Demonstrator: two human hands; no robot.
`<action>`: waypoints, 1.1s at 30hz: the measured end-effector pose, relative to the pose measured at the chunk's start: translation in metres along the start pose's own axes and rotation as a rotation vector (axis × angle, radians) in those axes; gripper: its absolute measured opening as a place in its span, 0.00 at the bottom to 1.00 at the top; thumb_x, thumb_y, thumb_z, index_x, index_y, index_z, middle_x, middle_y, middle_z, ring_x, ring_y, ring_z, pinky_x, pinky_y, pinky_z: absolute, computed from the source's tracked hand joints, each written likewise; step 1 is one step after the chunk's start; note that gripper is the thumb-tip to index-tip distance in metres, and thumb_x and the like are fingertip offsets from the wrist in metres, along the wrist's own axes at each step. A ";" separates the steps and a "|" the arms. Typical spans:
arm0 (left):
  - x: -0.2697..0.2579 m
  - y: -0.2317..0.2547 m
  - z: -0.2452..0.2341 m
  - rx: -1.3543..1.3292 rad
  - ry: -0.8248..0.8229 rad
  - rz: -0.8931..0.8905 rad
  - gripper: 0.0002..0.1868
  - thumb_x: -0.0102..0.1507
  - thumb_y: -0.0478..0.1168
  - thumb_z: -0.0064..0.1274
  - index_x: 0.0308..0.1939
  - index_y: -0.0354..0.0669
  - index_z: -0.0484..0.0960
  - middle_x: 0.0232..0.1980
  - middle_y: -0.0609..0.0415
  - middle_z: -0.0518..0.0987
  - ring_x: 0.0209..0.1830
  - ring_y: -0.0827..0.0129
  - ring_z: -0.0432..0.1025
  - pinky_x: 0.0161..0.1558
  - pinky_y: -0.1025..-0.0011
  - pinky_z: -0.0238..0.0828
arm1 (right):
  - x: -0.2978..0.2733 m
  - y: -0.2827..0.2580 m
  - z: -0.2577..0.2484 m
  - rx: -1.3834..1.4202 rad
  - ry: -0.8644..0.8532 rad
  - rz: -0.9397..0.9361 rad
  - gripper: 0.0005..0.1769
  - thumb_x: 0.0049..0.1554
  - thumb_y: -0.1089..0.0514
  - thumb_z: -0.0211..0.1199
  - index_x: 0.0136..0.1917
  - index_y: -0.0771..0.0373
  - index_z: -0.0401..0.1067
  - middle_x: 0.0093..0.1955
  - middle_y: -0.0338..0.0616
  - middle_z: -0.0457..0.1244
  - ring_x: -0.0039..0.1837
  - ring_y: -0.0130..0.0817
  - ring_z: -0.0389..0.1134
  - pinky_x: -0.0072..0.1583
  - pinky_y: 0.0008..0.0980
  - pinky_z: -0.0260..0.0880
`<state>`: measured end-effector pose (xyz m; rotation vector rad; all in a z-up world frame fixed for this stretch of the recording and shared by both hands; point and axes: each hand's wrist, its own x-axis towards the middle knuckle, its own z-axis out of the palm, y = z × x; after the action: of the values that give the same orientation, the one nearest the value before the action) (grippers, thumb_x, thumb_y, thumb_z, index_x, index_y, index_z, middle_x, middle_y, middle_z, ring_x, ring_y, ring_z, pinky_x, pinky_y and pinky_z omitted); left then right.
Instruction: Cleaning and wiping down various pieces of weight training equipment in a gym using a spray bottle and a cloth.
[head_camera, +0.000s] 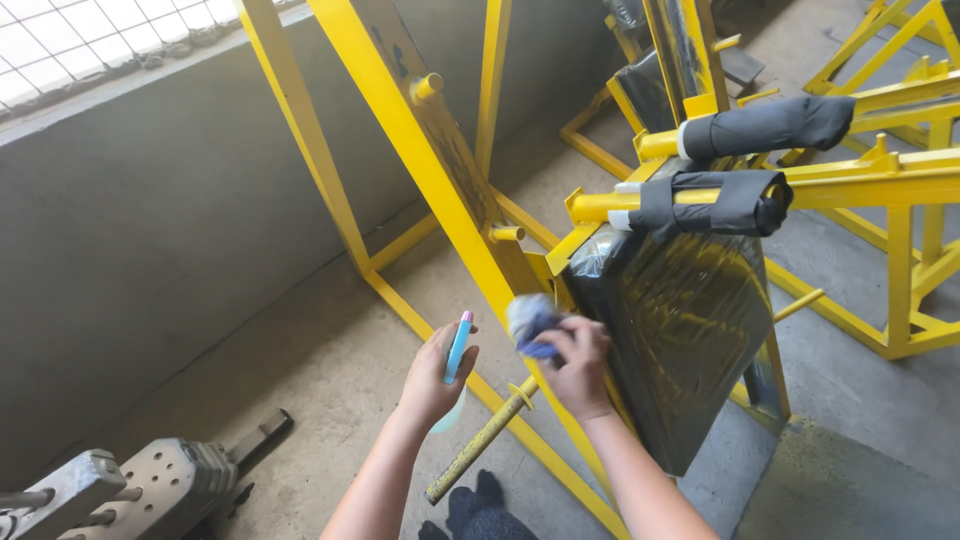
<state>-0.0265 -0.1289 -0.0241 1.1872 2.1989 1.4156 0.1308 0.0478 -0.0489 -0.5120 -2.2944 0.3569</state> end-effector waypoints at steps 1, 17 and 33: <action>0.006 0.001 -0.002 0.001 0.004 -0.003 0.17 0.64 0.43 0.55 0.56 0.45 0.78 0.55 0.44 0.80 0.59 0.48 0.73 0.60 0.58 0.69 | 0.012 0.006 0.002 0.003 -0.002 -0.003 0.15 0.41 0.58 0.76 0.43 0.50 0.76 0.52 0.44 0.61 0.61 0.46 0.60 0.64 0.46 0.58; 0.085 0.031 -0.007 0.017 0.168 0.063 0.20 0.61 0.38 0.53 0.57 0.40 0.77 0.56 0.42 0.79 0.59 0.47 0.73 0.61 0.57 0.68 | 0.110 0.035 0.051 0.627 -0.058 0.485 0.14 0.63 0.61 0.58 0.61 0.68 0.72 0.55 0.48 0.66 0.56 0.32 0.69 0.59 0.31 0.69; 0.148 0.098 -0.028 0.235 -0.184 0.005 0.15 0.55 0.42 0.55 0.45 0.46 0.82 0.42 0.45 0.84 0.47 0.49 0.78 0.49 0.56 0.74 | 0.160 0.090 0.022 1.063 -0.597 0.607 0.18 0.63 0.68 0.49 0.64 0.68 0.73 0.55 0.45 0.69 0.54 0.29 0.71 0.59 0.32 0.74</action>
<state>-0.0878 -0.0169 0.1019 1.3410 2.2768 1.0242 0.0350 0.1989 -0.0013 -0.5469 -1.9907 2.0907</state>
